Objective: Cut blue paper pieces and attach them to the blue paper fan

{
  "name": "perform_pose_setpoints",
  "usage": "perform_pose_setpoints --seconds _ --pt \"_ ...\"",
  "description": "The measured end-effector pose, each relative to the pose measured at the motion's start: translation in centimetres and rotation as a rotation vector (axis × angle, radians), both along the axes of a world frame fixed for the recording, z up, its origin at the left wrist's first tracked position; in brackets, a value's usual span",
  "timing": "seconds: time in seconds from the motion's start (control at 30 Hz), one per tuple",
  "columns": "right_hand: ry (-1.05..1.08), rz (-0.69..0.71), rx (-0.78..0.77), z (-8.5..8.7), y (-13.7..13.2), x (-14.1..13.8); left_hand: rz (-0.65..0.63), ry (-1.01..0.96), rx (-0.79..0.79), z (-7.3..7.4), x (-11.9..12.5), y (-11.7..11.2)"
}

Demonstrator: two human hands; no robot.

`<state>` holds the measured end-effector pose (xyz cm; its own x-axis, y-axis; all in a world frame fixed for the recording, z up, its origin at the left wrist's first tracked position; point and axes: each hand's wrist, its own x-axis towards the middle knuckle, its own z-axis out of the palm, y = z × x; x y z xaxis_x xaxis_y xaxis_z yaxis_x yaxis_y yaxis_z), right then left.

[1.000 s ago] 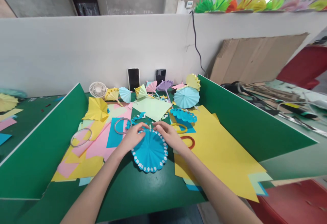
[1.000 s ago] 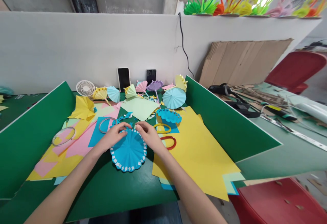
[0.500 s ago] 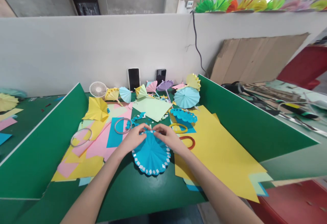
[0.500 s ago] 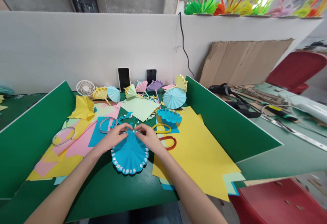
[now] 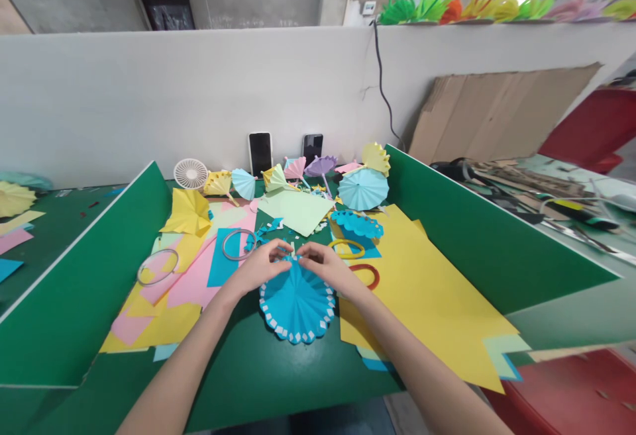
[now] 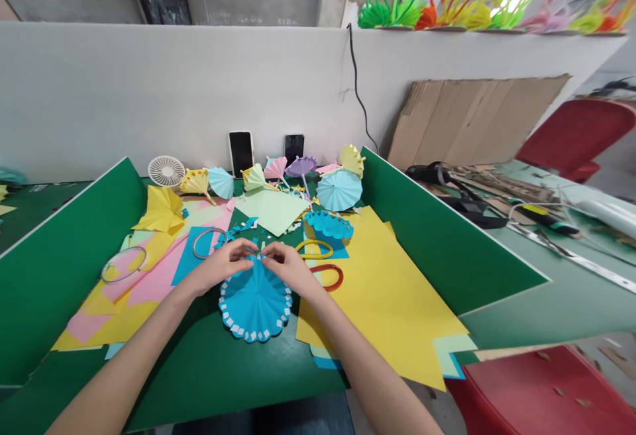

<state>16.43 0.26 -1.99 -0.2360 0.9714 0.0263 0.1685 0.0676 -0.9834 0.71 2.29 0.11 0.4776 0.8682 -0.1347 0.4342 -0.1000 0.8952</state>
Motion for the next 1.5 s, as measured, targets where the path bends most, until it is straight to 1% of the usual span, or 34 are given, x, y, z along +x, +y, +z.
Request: perform_pose_setpoints --seconds 0.07,0.13,0.23,0.5,0.77,0.9,1.0,1.13,1.23,1.33,1.4,1.5 --pt "0.002 0.021 0.018 0.0 0.0 0.0 -0.017 0.006 0.061 -0.5 0.1 0.1" --pt "0.003 0.03 0.028 0.1 -0.1 0.0 -0.009 0.045 0.105 -0.9 0.2 0.1" --pt "0.009 0.035 0.028 0.1 -0.1 0.0 -0.004 0.054 0.125 -1.2 0.3 0.2" --pt "0.048 0.045 -0.038 -0.1 0.1 0.2 -0.039 0.024 0.109 -0.9 0.1 0.3" --pt "0.074 0.024 -0.104 0.1 0.0 0.4 -0.024 0.047 0.104 -0.8 0.1 0.2" --pt "0.083 0.009 -0.121 0.1 -0.1 0.4 -0.024 0.05 0.114 -0.4 0.1 0.0" --pt "0.093 -0.009 -0.133 0.2 -0.1 0.4 -0.04 0.112 0.186 0.1 0.1 -0.2" --pt "0.093 -0.029 -0.156 0.2 0.0 0.4 -0.098 0.257 0.327 0.8 -0.2 -0.3" --pt "0.066 -0.063 -0.148 0.0 0.1 0.4 -0.14 0.353 0.408 1.0 -0.4 -0.3" --pt "0.045 -0.081 -0.149 -0.3 0.2 0.5 -0.17 0.404 0.455 1.0 -0.5 -0.2" --pt "0.033 -0.088 -0.155 -0.3 0.2 0.5 -0.153 0.406 0.46 0.9 -0.5 -0.2" --pt "0.02 -0.088 -0.146 -0.3 0.2 0.6 -0.06 0.353 0.4 0.7 -0.5 -0.2"
